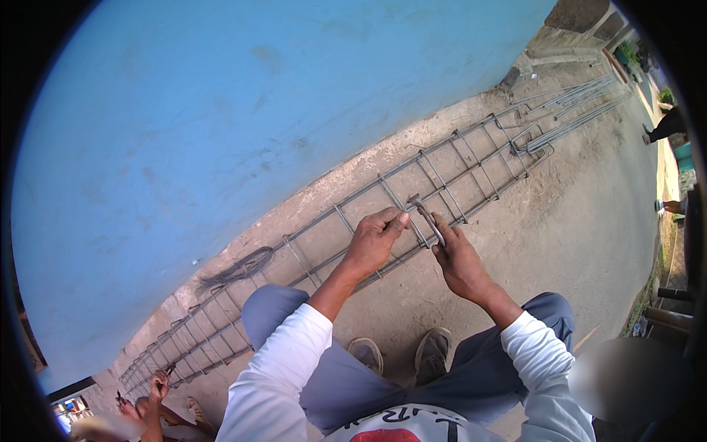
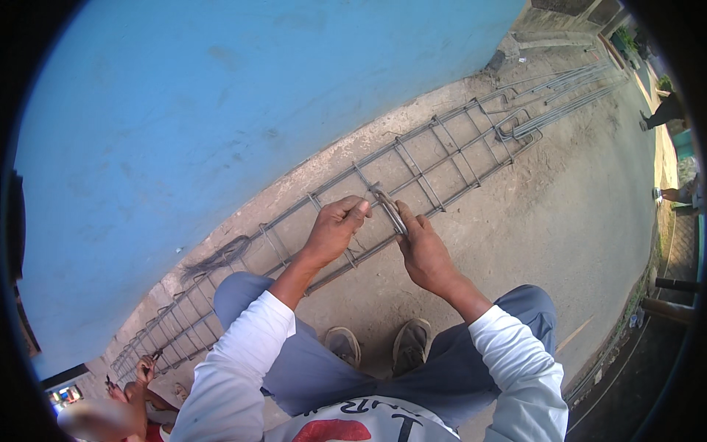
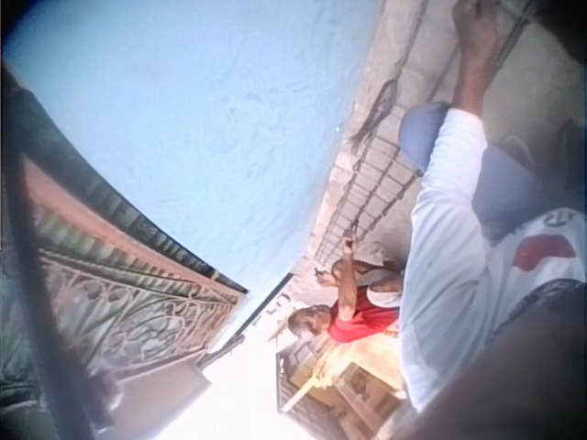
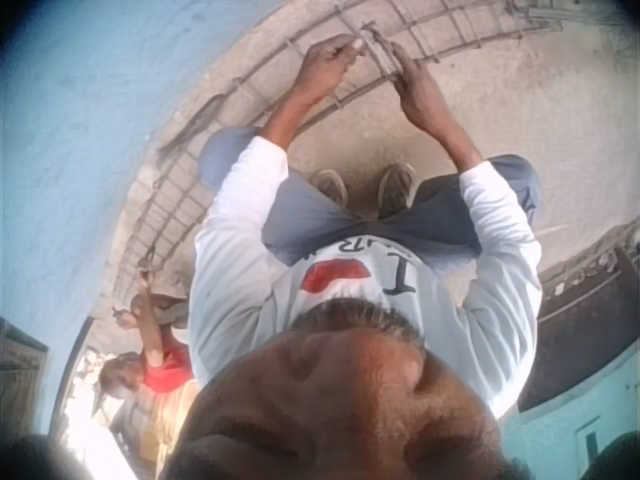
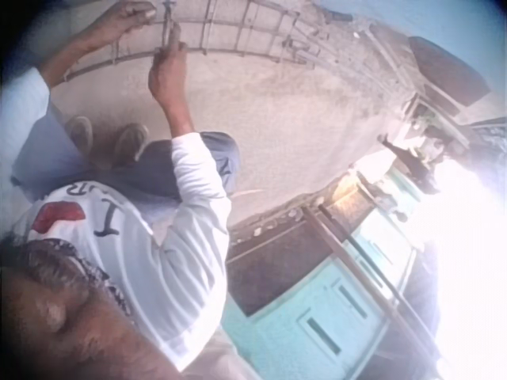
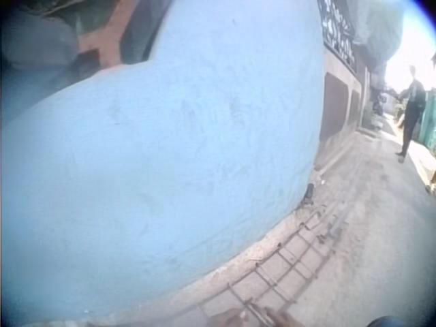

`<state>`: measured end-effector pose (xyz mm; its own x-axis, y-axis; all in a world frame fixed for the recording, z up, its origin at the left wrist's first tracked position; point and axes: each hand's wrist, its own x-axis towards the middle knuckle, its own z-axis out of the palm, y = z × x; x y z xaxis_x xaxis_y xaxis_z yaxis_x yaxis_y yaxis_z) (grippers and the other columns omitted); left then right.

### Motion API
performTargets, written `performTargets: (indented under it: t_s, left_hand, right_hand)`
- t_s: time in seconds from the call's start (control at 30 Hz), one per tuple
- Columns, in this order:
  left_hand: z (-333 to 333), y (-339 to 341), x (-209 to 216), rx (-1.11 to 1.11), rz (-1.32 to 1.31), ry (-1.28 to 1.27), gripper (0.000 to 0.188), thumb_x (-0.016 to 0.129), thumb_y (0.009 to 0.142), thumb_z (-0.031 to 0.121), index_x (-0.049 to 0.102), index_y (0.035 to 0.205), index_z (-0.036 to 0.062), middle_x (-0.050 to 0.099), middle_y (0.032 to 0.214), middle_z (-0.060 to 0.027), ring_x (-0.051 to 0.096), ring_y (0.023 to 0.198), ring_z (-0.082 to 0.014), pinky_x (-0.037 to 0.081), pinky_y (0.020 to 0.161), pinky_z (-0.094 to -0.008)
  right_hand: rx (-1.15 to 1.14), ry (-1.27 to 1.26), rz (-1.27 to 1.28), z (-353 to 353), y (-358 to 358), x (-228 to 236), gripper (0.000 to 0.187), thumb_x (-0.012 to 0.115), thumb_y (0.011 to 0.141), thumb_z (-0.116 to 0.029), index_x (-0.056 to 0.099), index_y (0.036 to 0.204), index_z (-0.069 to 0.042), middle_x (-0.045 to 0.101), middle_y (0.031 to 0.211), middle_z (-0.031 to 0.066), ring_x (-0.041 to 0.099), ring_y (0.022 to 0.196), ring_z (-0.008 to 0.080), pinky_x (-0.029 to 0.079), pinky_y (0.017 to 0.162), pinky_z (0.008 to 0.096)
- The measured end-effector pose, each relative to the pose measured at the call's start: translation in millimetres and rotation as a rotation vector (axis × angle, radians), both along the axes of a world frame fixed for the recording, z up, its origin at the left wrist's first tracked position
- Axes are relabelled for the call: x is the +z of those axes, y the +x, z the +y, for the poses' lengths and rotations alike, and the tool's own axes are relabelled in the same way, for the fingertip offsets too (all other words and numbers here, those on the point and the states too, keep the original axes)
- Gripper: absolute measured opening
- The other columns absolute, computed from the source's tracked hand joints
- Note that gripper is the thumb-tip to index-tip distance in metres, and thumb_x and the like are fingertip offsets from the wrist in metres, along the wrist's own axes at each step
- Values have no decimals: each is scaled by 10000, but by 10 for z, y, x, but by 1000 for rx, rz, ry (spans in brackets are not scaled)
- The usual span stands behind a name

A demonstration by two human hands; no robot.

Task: The person sits on the ground and uses pliers to twist wire ties around the intersections of a steel rebar mesh. They repeatedly pick up wire, wrap it around the bars, and twist it to secure the grid structure.

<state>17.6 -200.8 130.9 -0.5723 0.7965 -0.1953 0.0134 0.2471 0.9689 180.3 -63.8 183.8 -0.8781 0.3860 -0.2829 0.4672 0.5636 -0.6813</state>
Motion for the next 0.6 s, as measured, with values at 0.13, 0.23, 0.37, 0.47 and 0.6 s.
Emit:
performTargets:
  t_s: [0.13, 0.23, 0.37, 0.47, 0.6]
  left_hand:
    - [-45, -135, -26, -2, 482, -158, 314, 582, 1032, 375, 707, 1000, 89, 648, 723, -86, 599, 635, -214, 455, 634, -391]
    - [-115, -246, -130, 78, 571, -134, 324, 569, 1039, 371, 714, 988, 86, 629, 697, -72, 580, 621, -204, 454, 631, -388]
    - [-135, -497, -146, 196, 144, -206, 336, 547, 1057, 353, 704, 1002, 60, 509, 625, 8, 444, 548, -119, 385, 538, -309]
    - [13, -424, 45, 190, -245, -77, 335, 537, 1067, 343, 682, 1041, 42, 424, 635, 55, 337, 542, -58, 285, 485, -244]
    - [131, -153, 18, 36, -423, -45, 328, 534, 1070, 335, 674, 1092, 40, 492, 679, 38, 339, 537, -42, 263, 472, -227]
  right_hand:
    - [-51, -590, -338, 297, -45, 315, 473, 540, 1027, -101, 426, 1480, -27, 560, 983, 115, 586, 808, 218, 511, 719, 373]
    - [-210, -1425, -155, 294, 68, 366, 413, 550, 1033, -136, 477, 1420, -10, 529, 856, 28, 511, 696, 146, 442, 623, 302]
    - [-247, -1217, -34, 408, 29, 452, 415, 551, 1009, -90, 477, 1404, 14, 542, 886, 43, 544, 736, 148, 467, 637, 315]
    - [-335, -651, -56, 672, 103, -38, 404, 576, 975, -99, 495, 1354, 15, 572, 979, 70, 576, 799, 164, 478, 760, 370]
    - [-587, -574, 19, 791, 120, -274, 434, 597, 947, -97, 487, 1358, -13, 589, 1059, 89, 603, 839, 196, 447, 846, 394]
